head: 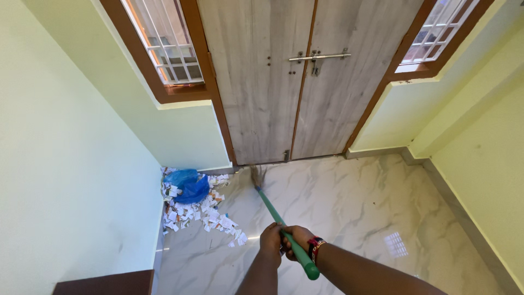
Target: The person sweeps scraps of paper into a pile on a tiled floor using a broom.
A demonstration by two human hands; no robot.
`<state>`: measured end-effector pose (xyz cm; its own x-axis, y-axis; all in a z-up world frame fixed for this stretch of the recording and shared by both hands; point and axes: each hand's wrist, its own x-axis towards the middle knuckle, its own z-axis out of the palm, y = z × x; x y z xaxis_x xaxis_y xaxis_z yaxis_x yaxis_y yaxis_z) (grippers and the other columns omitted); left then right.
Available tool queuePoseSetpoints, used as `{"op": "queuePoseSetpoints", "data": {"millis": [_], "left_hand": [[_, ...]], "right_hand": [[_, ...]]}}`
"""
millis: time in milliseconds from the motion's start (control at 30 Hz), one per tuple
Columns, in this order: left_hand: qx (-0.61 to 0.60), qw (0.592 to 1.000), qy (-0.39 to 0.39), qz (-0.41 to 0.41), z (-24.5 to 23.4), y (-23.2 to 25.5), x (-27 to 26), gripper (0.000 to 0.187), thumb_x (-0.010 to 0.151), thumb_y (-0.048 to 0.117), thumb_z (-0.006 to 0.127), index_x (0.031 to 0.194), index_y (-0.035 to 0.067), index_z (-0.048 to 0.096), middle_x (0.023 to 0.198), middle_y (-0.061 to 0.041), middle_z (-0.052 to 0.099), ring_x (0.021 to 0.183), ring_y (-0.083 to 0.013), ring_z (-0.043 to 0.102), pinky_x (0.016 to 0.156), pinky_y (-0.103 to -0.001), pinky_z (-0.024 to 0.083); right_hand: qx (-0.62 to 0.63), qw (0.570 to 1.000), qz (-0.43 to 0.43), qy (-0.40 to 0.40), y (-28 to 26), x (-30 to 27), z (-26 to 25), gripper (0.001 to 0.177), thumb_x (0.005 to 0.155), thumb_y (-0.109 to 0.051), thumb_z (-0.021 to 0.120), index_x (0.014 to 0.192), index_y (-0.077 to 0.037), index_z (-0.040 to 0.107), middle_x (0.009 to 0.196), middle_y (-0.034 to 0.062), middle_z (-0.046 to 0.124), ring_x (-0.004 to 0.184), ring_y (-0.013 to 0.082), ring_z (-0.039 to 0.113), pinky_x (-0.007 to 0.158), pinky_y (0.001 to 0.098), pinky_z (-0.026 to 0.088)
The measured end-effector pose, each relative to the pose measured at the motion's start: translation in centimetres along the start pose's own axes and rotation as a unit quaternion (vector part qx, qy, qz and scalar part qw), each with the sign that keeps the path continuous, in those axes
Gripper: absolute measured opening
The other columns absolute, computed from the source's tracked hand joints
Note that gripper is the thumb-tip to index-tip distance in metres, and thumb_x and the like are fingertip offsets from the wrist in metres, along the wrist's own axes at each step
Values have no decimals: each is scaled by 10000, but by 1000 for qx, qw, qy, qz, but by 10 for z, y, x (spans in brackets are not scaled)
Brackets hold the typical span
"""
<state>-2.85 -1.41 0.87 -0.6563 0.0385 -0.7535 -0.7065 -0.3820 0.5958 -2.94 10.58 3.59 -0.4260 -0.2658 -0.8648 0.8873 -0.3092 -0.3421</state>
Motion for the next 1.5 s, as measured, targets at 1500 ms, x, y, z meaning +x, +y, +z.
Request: {"op": "queuePoseSetpoints", "data": {"millis": [1500], "left_hand": [[-208,969,120,-56,17,-12,81,239,925,320,688,905,83,663,711,-35,605,561,-153,579,549,-282,455]], "right_hand": [[-173,970,130,-106,-86,40,-31,290,1060,-361,481,934,-128,599,644,-60,525,473,53,447,451,231,373]]}}
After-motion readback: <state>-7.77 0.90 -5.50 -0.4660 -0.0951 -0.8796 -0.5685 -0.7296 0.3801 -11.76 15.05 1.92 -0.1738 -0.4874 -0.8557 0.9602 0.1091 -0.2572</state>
